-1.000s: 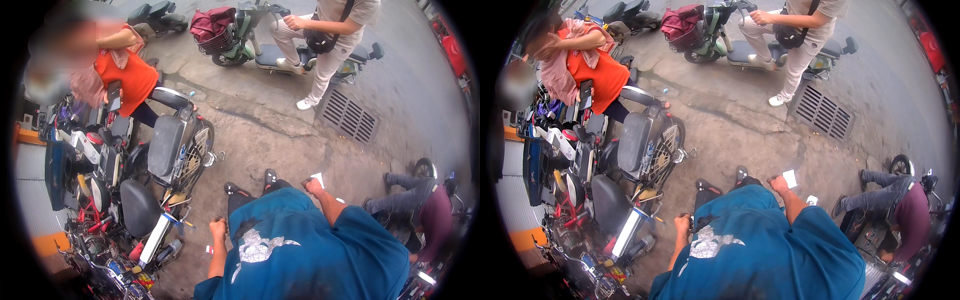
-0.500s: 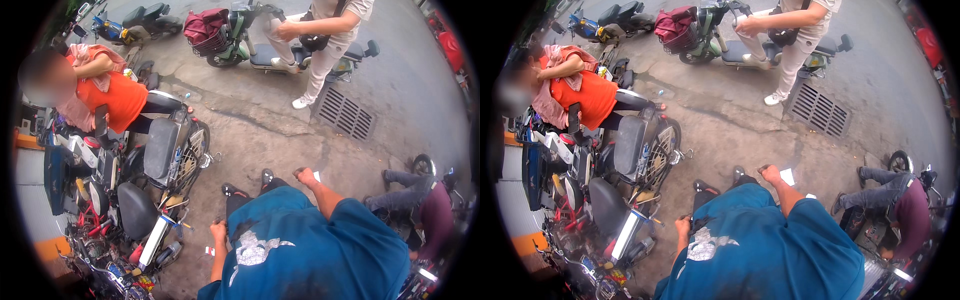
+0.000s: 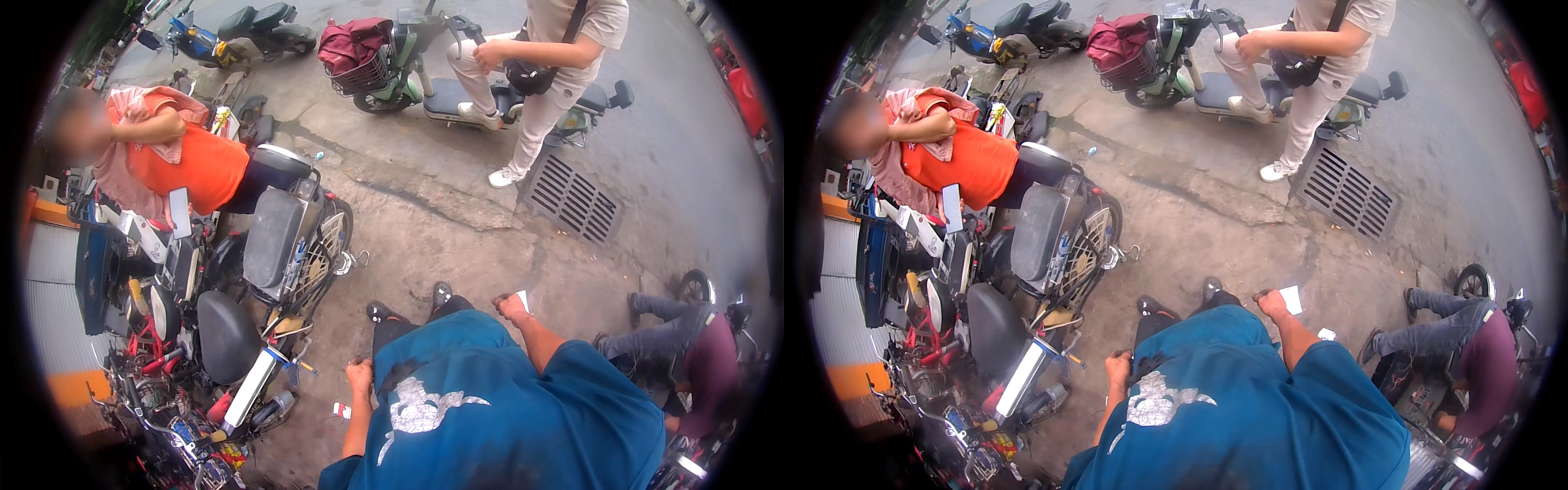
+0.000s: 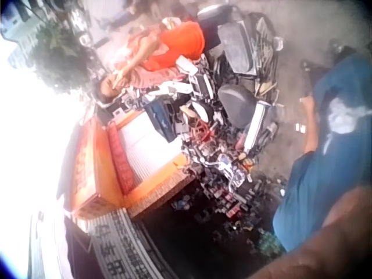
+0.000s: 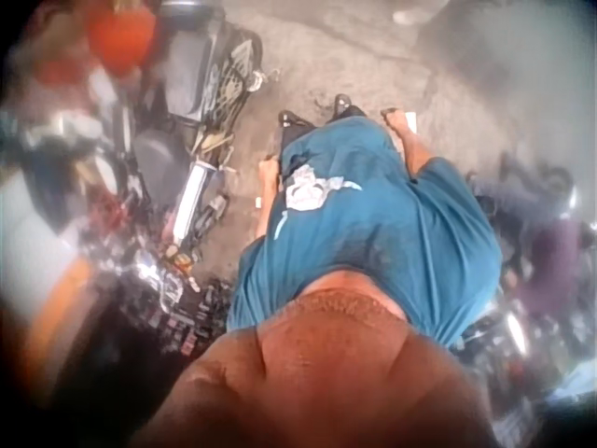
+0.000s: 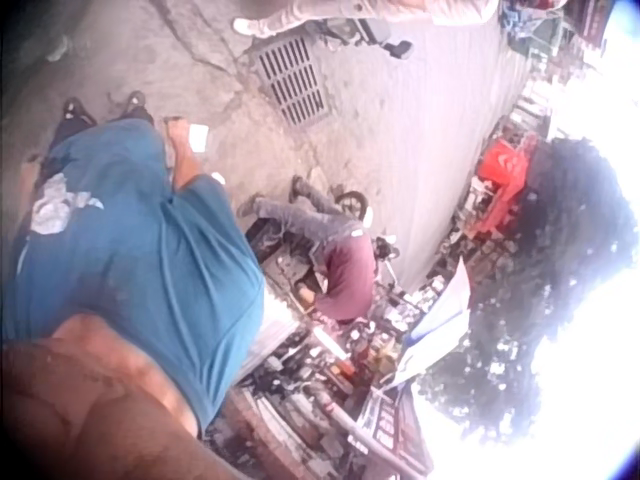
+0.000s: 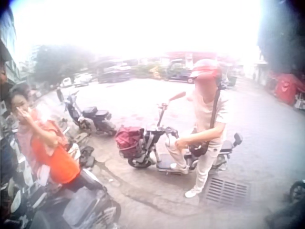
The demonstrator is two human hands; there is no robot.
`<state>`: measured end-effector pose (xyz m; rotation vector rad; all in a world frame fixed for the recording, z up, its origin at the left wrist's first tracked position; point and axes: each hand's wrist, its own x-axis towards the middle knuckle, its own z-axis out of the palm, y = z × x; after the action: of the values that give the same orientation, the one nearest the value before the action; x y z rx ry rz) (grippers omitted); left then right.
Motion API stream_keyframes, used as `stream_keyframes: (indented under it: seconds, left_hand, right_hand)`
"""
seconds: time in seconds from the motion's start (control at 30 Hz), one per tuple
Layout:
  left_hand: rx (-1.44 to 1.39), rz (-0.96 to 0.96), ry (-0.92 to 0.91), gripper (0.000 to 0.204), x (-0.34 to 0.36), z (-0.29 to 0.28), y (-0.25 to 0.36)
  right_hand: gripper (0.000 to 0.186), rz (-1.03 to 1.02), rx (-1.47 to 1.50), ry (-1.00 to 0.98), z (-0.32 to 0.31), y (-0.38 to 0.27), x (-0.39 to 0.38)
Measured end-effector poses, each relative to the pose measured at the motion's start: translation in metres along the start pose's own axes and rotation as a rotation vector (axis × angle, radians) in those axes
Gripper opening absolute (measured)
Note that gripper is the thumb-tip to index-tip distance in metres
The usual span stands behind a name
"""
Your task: The person works on an electric bicycle, interacting with a digital screen on a component, adjusting the seat, and handling wires near a battery compartment.
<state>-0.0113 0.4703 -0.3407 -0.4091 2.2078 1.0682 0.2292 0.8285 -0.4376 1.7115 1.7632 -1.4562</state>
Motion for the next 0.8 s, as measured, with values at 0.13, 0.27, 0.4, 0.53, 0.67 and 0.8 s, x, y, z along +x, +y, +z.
stream_keyframes:
  seconds: [0.13,0.27,0.4,0.53,0.67,0.8]
  left_hand:
    - [0.087,-0.027,0.031,0.02,0.0,-0.001,0.001]
    - [0.104,-0.013,0.023,0.02,-0.008,-0.001,0.014]
    - [0.05,0.084,0.085,0.017,0.015,0.002,-0.021]
    - [0.079,0.085,0.125,0.026,0.028,0.001,-0.036]
    - [0.066,0.112,0.117,0.025,0.023,0.001,-0.029]
    - [0.043,0.248,0.177,0.011,0.043,0.002,-0.059]
  right_hand:
    - [0.044,0.062,0.009,-0.05,-0.005,-0.02,-0.007]
    - [0.042,0.041,0.037,-0.04,-0.005,-0.029,-0.012]
    - [0.04,0.075,0.085,-0.064,-0.005,-0.037,-0.014]
    - [0.039,0.052,0.098,-0.034,0.003,-0.018,-0.001]
    - [0.032,-0.009,0.045,0.008,0.003,-0.018,0.001]
    - [0.04,0.055,0.082,-0.037,0.004,-0.014,0.005]
